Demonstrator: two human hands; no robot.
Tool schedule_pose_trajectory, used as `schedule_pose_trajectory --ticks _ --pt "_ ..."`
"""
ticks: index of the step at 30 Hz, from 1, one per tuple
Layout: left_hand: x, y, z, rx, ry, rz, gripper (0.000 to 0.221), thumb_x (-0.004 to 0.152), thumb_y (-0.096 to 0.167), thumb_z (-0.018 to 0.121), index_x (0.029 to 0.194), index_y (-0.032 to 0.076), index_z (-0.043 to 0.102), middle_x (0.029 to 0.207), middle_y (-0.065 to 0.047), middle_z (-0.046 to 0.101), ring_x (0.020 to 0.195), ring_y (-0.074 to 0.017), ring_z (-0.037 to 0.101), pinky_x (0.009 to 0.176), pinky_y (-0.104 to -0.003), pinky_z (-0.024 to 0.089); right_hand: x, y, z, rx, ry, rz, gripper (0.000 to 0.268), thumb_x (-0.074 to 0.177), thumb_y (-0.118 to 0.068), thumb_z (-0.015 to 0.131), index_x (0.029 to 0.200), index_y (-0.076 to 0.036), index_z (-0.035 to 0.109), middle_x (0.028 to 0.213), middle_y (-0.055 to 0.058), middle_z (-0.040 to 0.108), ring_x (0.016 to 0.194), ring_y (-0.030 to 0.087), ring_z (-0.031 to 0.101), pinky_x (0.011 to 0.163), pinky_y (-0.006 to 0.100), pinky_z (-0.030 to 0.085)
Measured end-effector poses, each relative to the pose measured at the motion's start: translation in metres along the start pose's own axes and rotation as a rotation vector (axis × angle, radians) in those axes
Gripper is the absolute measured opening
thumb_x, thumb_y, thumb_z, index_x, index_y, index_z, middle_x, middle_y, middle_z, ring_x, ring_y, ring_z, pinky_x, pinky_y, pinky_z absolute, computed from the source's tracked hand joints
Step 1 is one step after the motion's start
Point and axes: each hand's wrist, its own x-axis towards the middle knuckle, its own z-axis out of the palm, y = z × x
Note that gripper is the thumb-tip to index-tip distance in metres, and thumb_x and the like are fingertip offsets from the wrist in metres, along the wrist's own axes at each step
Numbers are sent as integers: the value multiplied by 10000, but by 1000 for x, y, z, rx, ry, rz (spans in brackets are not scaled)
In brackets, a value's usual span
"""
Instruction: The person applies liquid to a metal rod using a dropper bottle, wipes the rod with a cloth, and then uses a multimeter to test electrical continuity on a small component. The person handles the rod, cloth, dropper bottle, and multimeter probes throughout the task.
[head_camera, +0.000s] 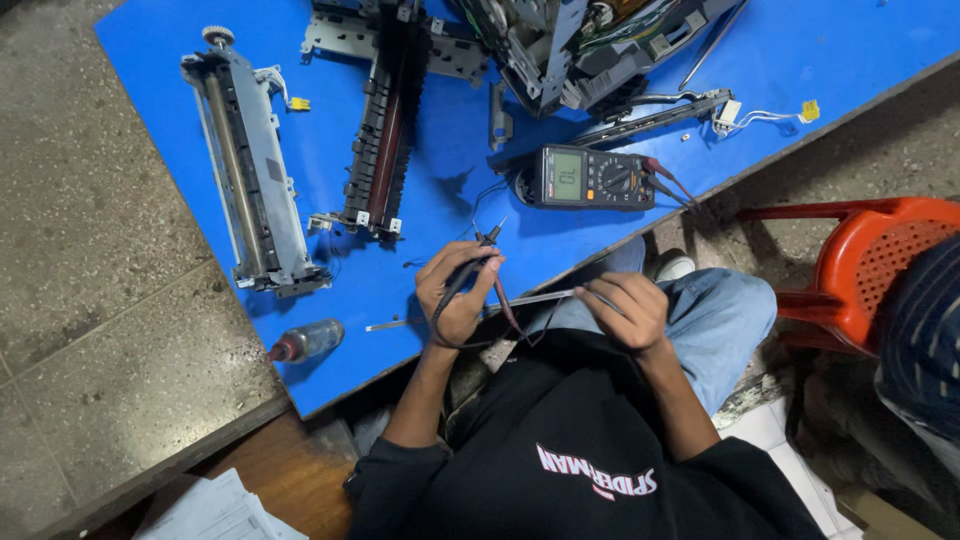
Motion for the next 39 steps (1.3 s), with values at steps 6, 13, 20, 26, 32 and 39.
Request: schedule_pose_trajectory --ticks 6,13,20,26,32,39 --pt "4 2 0 23 -8 28 132 882 -75 749 1006 -58 707 994 -157 731 884 -218 763 778 -295 636 3 -9 -14 166 -11 228 216 814 -31 808 1009 -4 717 983 138 705 847 266 705 704 353 567" --pt "0 6 -1 8 32 -19 120 898 -71 736 1012 -57 704 1009 -144 730 898 -211 759 812 -300 616 7 -13 3 -69 -72 -85 340 734 -73 770 1072 -32 771 927 98 715 824 259 721 669 360 577" --pt "4 16 -8 135 101 35 125 896 -55 743 1014 -40 704 987 -132 737 881 -200 748 799 -304 603 -38 10 -27 28 10 196 222 784 38 729 1004 18 752 1029 159 738 901 307 732 750 371 588" --pt "26 25 -17 471 173 97 198 904 -12 734 1097 -38 704 1051 -177 716 971 -299 711 897 -385 556 -107 0 -66 363 231 774 155 844 134 758 973 61 711 1021 159 724 908 250 710 827 329 566" --pt "42 30 -8 772 42 104 295 1002 -34 592 1293 -44 641 1204 -248 646 1092 -431 648 954 -473 515 -172 -1 -90 839 722 992 106 889 149 677 968 77 671 926 196 661 794 260 672 762 377 600" --pt "73 15 4 1110 -219 74 547 865 -78 580 1406 -1 591 1373 -266 535 1100 -473 638 903 -511 521 -209 -3 -111 1008 924 1009 38 932 52 670 948 62 637 888 201 632 794 267 642 747 375 570"
